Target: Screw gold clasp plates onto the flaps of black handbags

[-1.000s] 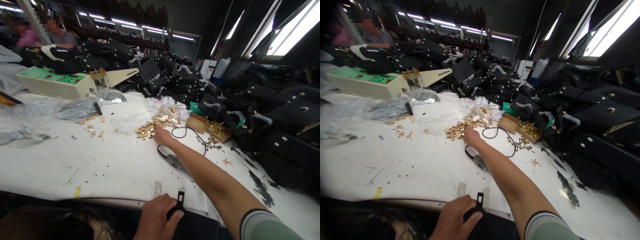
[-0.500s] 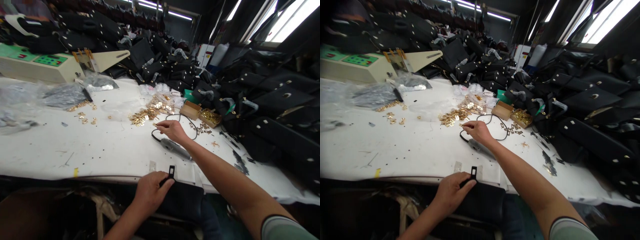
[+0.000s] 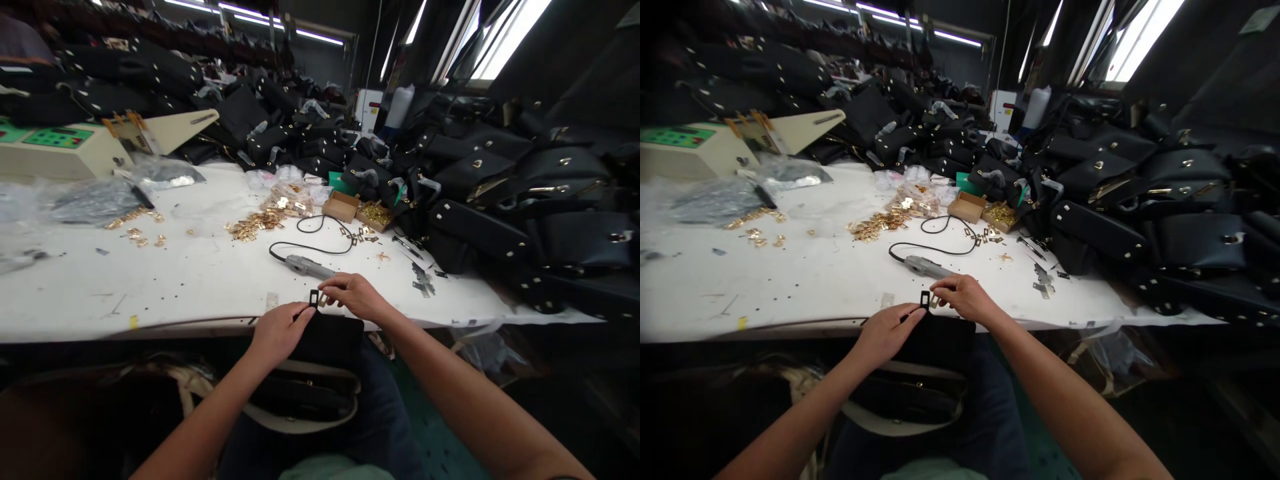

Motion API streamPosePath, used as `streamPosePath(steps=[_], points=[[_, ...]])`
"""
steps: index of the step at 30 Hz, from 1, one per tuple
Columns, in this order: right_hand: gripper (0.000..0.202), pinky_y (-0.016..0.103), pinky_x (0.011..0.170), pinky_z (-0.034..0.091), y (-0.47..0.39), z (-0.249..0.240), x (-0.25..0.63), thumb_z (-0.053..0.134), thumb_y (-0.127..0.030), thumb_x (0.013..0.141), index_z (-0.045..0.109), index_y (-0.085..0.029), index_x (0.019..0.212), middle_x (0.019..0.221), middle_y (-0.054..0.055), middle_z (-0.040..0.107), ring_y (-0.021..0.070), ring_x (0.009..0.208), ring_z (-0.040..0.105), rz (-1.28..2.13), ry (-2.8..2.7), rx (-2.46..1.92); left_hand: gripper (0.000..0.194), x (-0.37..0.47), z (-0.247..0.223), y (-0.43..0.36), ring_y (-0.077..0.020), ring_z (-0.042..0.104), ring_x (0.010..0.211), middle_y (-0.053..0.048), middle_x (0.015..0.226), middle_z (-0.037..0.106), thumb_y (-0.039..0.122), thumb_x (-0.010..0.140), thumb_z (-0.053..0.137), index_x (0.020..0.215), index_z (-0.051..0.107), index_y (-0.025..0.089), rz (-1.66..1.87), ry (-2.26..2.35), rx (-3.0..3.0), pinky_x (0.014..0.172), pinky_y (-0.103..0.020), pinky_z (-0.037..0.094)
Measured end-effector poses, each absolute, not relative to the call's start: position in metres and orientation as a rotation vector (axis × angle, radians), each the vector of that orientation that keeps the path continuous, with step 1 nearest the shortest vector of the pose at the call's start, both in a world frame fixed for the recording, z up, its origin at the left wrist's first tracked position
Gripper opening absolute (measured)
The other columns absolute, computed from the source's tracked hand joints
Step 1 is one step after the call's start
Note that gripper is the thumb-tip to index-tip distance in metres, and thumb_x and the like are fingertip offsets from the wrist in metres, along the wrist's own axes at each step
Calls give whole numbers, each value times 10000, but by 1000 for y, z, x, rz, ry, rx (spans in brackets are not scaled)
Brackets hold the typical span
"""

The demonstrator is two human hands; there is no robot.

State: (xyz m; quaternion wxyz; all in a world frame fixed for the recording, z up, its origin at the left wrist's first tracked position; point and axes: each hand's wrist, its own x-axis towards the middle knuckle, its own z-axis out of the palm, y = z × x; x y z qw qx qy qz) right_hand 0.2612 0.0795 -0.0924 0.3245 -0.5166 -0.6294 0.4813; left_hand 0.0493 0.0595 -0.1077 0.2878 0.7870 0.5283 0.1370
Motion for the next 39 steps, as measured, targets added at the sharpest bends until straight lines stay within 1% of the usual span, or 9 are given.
streamPosePath(steps=[3, 5, 13, 18, 23, 30, 34, 37, 39], points=[[251, 253, 644, 510, 79, -88, 261, 608, -318, 901, 774, -165, 1012, 932, 60, 706, 133, 708, 654, 1229, -1692, -1313, 378, 55, -103, 57, -245, 682, 1026, -31, 1107, 759, 458, 972, 460, 1220, 681, 278, 410, 1456, 2024, 849, -319, 463], [241, 258, 672, 520, 79, -88, 261, 596, -296, 913, 777, -174, 1015, 945, 58, 695, 134, 731, 649, 1207, -1731, -1269, 417, 58, -100, 56, -252, 682, 1050, -29, 1119, 760, 451, 964, 476, 1305, 636, 272, 429, 1461, 1995, 879, -330, 469], [209, 264, 708, 518, 81, -94, 261, 602, -281, 920, 782, -229, 1013, 952, 45, 657, 165, 853, 639, 945, -1715, -1280, 467, 62, -99, 52, -258, 692, 1033, -12, 1091, 769, 462, 965, 473, 1375, 592, 273, 439, 1464, 2038, 865, -344, 481], [228, 259, 645, 515, 83, -99, 256, 631, -325, 886, 778, -192, 999, 929, 47, 689, 140, 743, 639, 1106, -1583, -1262, 468, 60, -99, 54, -238, 696, 994, 7, 1045, 774, 452, 963, 480, 1392, 571, 288, 466, 1409, 2046, 830, -320, 469], [284, 249, 587, 499, 83, -105, 250, 694, -385, 829, 770, -155, 978, 780, 40, 722, 137, 657, 629, 1360, -1389, -1258, 403, 58, -100, 55, -210, 691, 917, 35, 990, 767, 418, 969, 481, 1346, 605, 346, 485, 1367, 2047, 785, -294, 455], [333, 262, 599, 514, 78, -103, 249, 652, -464, 880, 772, -179, 1004, 877, 59, 732, 164, 730, 648, 1331, -1477, -1240, 329, 59, -106, 57, -218, 693, 911, 15, 994, 768, 426, 968, 483, 1189, 703, 323, 458, 1412, 2054, 745, -284, 452], [280, 310, 716, 528, 71, -100, 249, 721, -367, 844, 772, -215, 1074, 1001, 67, 726, 192, 834, 655, 1131, -1632, -1250, 334, 59, -108, 60, -226, 693, 938, 0, 1016, 770, 430, 961, 494, 1185, 710, 306, 470, 1417, 2036, 783, -295, 465], [279, 316, 770, 508, 66, -104, 249, 720, -252, 835, 766, -236, 1110, 959, 52, 720, 187, 857, 645, 987, -1716, -1254, 330, 58, -110, 62, -230, 693, 950, -6, 1037, 771, 430, 959, 495, 1154, 724, 297, 471, 1407, 2019, 784, -298, 476], [265, 313, 769, 500, 65, -109, 248, 702, -226, 845, 769, -240, 1101, 944, 45, 717, 181, 849, 643, 963, -1705, -1253, 332, 58, -112, 63, -229, 692, 980, -3, 1073, 767, 434, 960, 492, 1154, 725, 300, 479, 1402, 2002, 800, -295, 484]])
